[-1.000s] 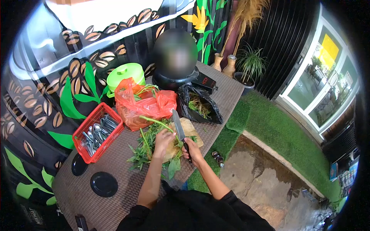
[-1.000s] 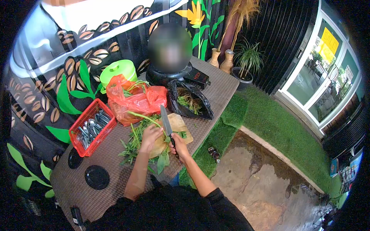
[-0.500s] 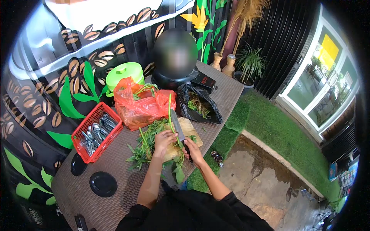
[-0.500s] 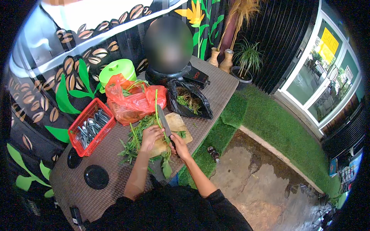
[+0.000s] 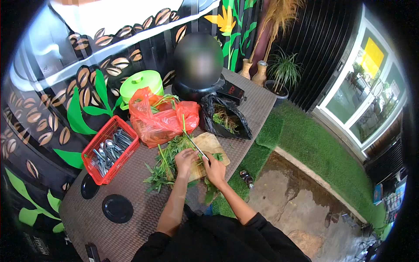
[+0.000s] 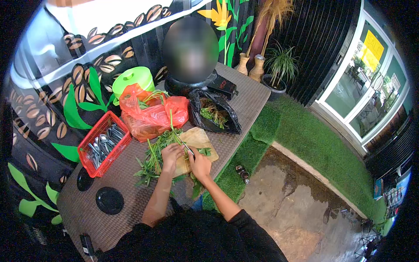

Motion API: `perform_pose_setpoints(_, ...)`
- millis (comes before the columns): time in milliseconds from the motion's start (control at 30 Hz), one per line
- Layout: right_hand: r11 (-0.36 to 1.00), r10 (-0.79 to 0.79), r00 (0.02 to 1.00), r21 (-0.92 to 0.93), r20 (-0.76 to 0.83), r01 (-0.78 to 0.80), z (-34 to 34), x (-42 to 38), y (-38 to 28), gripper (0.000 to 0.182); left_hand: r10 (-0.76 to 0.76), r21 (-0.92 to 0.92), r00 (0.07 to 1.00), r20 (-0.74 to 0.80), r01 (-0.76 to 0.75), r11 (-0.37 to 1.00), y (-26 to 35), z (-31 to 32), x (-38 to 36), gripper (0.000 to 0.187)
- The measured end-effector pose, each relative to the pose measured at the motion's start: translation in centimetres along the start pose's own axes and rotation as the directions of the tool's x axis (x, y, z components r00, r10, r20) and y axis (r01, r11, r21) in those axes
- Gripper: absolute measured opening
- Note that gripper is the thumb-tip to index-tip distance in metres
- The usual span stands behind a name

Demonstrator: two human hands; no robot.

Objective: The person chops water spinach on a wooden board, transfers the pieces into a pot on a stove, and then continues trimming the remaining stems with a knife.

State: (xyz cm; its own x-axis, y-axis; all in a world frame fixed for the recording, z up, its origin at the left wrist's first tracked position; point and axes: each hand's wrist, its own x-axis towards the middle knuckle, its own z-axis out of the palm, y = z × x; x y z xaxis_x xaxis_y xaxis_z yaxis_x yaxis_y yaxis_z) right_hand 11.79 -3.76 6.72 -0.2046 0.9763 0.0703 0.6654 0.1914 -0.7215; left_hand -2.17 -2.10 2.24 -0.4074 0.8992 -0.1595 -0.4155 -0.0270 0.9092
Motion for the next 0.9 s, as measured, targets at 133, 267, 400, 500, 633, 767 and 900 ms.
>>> perform_pose_setpoints(133,1.000,-0.009,0.996,0.005,-0.091,0.010,1.4,1.8,2.3,0.032,0.023,-0.004,0.999,-0.024,-0.023,1.000,1.7,-0.2,-0.5,0.030)
perform_pose_setpoints(267,0.914,-0.199,0.974,0.338,-0.104,0.223,3.0,4.3,6.2,0.035,-0.005,0.084,0.997,0.078,-0.002,0.996,3.1,-0.7,-0.6,0.026)
perform_pose_setpoints(400,0.785,-0.124,0.983,0.619,0.134,0.015,1.3,4.5,5.4,0.033,-0.033,0.201,0.991,0.131,0.006,0.979,4.5,0.0,-1.0,0.025)
perform_pose_setpoints(500,0.683,-0.063,0.974,0.721,0.216,-0.115,-0.3,3.6,4.4,0.031,-0.032,0.211,0.991,0.129,0.004,0.978,4.4,0.3,-1.0,0.027)
perform_pose_setpoints(633,0.541,-0.034,0.965,0.816,0.261,-0.202,-1.9,1.9,3.1,0.027,-0.097,0.063,0.967,0.236,0.084,0.994,4.6,0.7,-1.5,0.038)
perform_pose_setpoints(767,0.500,0.009,0.971,0.840,0.237,-0.210,-2.2,1.4,3.0,0.025,-0.036,0.046,0.903,0.427,0.018,0.999,4.2,0.4,-1.4,0.055)
perform_pose_setpoints(900,0.503,0.026,0.978,0.843,0.205,-0.190,-2.4,1.3,2.6,0.026,-0.063,0.186,0.878,0.475,-0.030,0.982,4.1,0.9,-0.8,0.046)
